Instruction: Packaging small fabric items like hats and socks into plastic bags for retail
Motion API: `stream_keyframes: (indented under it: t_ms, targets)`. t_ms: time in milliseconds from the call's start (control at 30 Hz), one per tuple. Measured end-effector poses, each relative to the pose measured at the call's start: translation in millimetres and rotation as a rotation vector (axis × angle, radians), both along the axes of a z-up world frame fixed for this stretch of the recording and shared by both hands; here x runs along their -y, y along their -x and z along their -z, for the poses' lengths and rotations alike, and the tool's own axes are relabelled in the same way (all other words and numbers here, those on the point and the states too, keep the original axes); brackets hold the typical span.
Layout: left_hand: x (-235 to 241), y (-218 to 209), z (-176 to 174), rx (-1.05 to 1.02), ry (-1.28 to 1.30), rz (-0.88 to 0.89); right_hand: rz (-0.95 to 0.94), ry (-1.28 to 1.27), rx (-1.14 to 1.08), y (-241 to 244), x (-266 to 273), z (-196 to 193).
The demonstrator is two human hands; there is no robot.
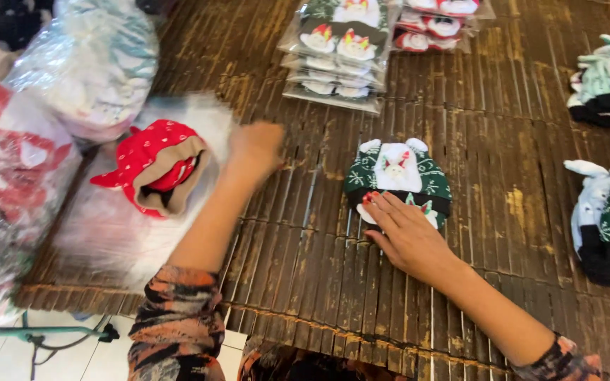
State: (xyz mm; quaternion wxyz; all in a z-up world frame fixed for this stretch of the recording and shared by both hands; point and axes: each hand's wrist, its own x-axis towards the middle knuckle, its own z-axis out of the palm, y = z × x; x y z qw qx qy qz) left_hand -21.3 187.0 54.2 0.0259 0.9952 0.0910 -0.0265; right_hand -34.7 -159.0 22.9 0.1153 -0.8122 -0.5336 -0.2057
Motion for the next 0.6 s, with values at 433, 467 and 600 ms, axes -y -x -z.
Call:
stream_keyframes:
  t_ms: [433, 467, 600]
  targets:
    - [-87.2, 21.4, -5.1, 0.077, 0.388, -0.044, -0.008, -0.017, -0.122, 1.6, 5.5, -12.3]
    - [-78.7, 24.6, -19.5, 0.079, 0.384, -0.045, -0.009, -0.021, -0.119, -1.6, 3.9, -12.7]
    - [-34.1, 25.4, -58.2, 0.438, 1.025, 0.089, -0.005, -0.135, -0.226, -9.8, -3.3, -14.5]
